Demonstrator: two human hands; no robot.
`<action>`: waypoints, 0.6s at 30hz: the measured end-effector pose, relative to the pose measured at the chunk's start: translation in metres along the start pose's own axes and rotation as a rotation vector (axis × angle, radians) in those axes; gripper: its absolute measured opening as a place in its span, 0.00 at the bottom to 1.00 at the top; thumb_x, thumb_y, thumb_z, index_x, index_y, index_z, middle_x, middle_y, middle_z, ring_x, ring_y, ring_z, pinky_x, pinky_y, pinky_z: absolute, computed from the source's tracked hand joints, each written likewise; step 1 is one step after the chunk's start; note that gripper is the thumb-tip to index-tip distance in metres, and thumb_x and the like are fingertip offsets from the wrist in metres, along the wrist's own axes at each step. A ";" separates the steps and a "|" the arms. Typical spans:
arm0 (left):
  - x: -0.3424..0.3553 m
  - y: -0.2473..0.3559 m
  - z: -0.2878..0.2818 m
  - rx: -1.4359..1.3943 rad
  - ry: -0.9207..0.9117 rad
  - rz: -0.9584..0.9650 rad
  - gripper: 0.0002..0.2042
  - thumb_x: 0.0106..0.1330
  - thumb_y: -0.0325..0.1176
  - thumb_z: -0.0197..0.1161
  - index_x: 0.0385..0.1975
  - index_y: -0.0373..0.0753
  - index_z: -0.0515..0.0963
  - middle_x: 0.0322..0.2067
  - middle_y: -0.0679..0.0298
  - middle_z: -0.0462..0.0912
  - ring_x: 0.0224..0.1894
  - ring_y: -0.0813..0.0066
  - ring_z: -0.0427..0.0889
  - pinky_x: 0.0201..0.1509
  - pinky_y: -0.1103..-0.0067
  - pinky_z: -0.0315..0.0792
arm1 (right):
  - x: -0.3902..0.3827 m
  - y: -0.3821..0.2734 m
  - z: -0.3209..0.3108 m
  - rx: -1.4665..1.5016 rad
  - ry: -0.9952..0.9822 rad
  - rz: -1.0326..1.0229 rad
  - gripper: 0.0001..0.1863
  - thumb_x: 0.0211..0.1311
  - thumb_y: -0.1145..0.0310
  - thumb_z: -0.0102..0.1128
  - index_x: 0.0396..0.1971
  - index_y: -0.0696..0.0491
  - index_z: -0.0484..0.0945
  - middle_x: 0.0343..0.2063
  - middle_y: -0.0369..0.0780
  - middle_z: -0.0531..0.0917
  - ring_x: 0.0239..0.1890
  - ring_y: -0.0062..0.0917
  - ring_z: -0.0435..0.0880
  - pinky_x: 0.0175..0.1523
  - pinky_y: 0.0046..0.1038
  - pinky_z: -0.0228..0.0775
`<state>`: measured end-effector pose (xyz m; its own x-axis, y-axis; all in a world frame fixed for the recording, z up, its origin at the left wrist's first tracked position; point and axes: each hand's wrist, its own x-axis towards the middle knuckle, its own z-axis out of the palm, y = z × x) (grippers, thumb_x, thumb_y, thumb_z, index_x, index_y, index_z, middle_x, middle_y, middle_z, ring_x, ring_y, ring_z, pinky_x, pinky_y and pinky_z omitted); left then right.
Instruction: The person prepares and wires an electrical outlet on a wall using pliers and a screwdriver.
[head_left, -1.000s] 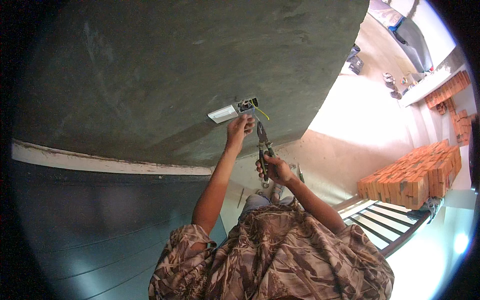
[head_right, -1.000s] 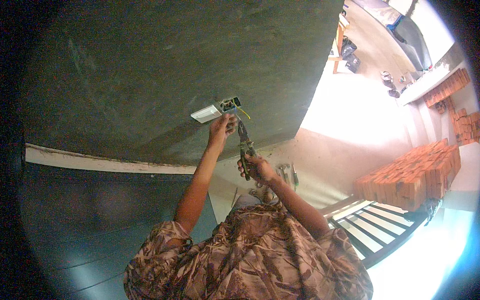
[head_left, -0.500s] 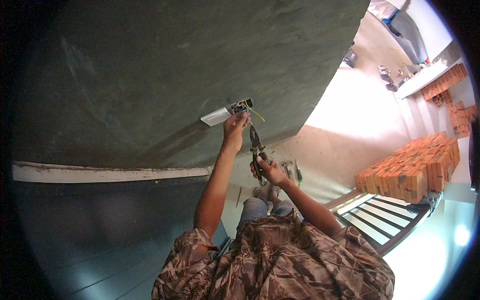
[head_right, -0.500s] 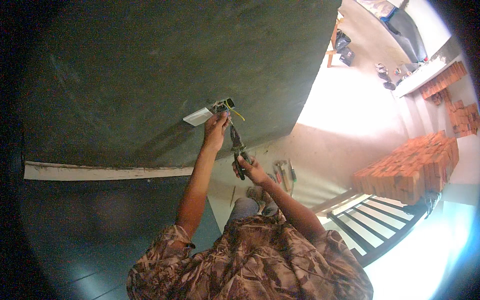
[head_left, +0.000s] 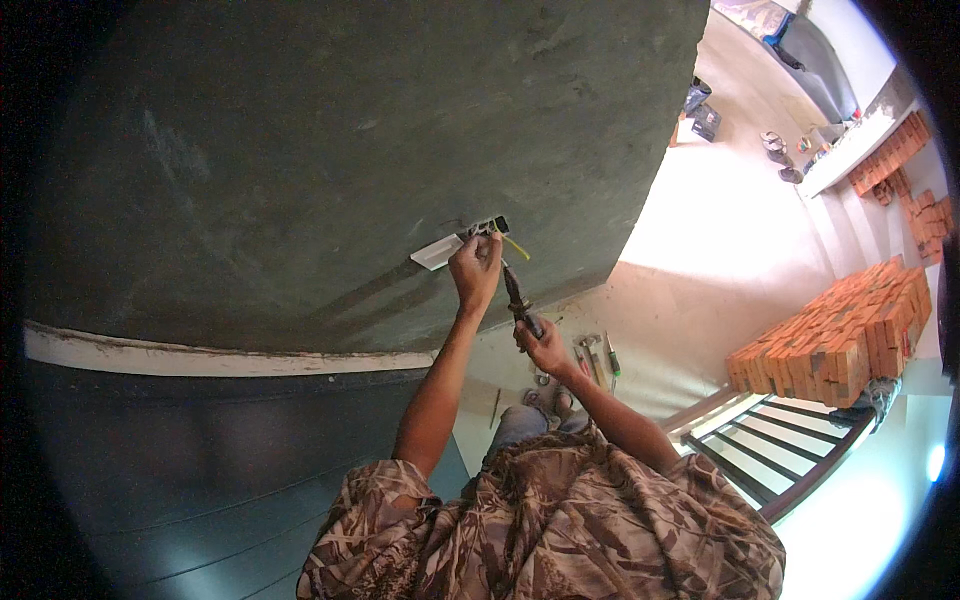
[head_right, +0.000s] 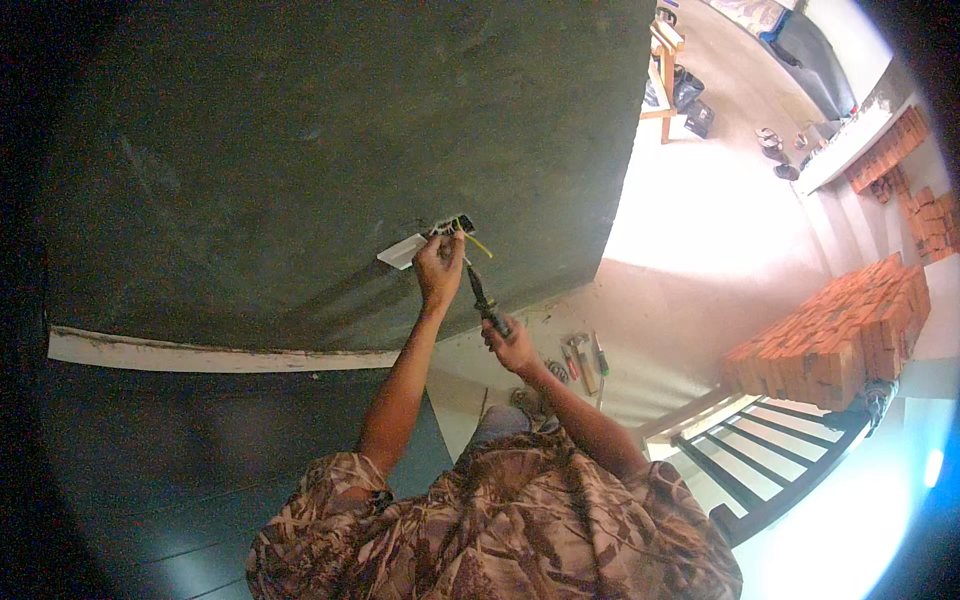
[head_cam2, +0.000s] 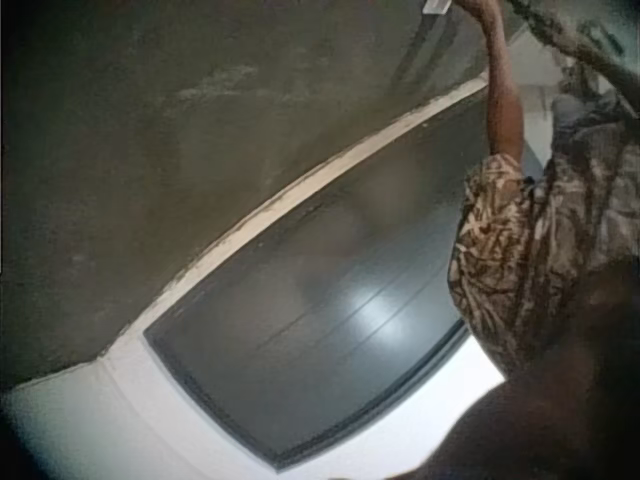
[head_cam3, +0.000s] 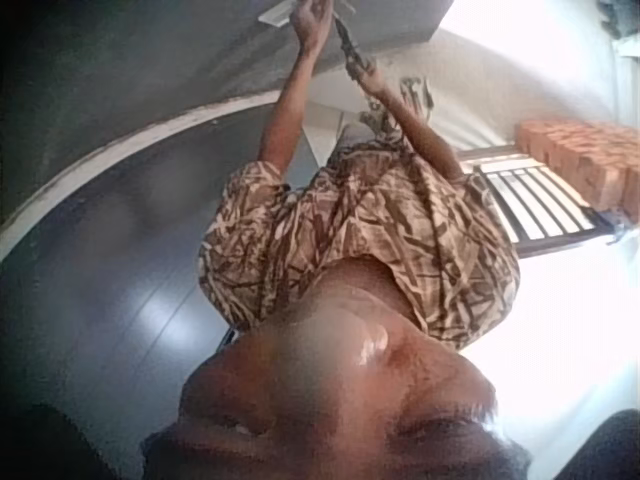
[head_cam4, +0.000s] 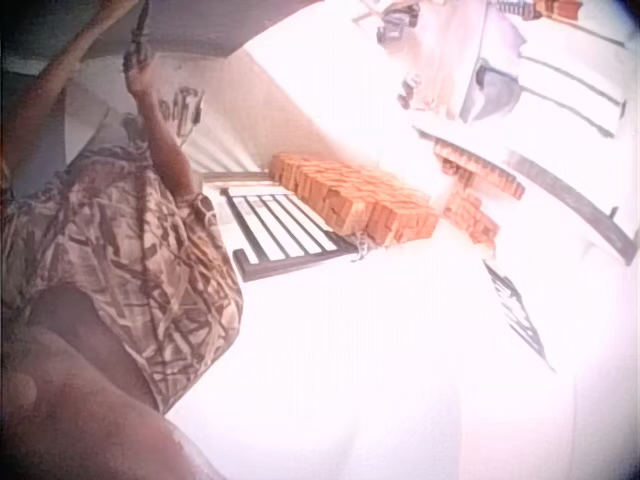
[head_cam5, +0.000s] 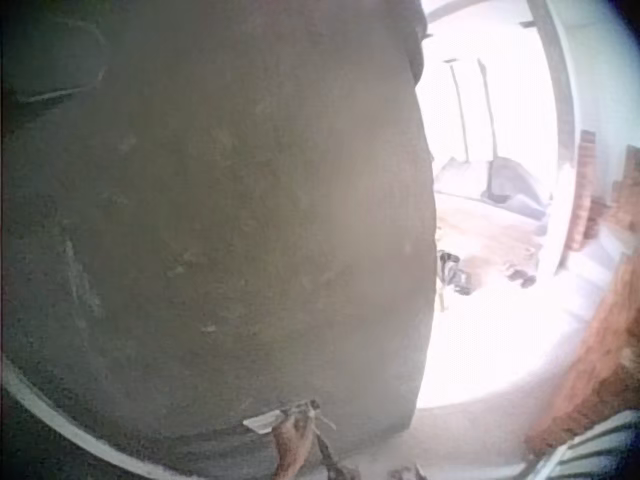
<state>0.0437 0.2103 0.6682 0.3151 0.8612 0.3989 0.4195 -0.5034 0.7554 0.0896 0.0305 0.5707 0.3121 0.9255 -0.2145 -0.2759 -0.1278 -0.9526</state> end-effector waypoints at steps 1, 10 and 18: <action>-0.003 -0.001 0.003 0.002 0.009 -0.010 0.19 0.68 0.43 0.65 0.21 0.33 0.76 0.14 0.62 0.74 0.18 0.74 0.71 0.26 0.70 0.66 | -0.007 -0.005 0.004 -0.038 0.043 0.023 0.17 0.72 0.55 0.58 0.37 0.57 0.76 0.24 0.34 0.79 0.25 0.19 0.76 0.32 0.27 0.70; -0.003 0.005 0.008 -0.354 -0.076 -0.340 0.15 0.69 0.39 0.65 0.24 0.35 0.78 0.18 0.66 0.79 0.17 0.80 0.76 0.21 0.81 0.69 | -0.044 -0.085 -0.024 -0.412 0.034 -0.016 0.18 0.69 0.59 0.59 0.45 0.61 0.76 0.29 0.49 0.84 0.32 0.43 0.83 0.40 0.39 0.73; -0.006 0.002 -0.004 -0.531 -0.168 -0.443 0.13 0.69 0.39 0.66 0.30 0.33 0.80 0.23 0.67 0.81 0.25 0.82 0.79 0.28 0.82 0.73 | -0.019 -0.032 -0.014 -0.475 0.142 -0.192 0.14 0.69 0.63 0.56 0.42 0.60 0.74 0.29 0.55 0.78 0.36 0.52 0.78 0.43 0.44 0.70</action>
<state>0.0387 0.2045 0.6694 0.3563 0.9326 -0.0574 0.0806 0.0305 0.9963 0.1052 0.0117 0.6024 0.4458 0.8948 -0.0226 0.2297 -0.1387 -0.9633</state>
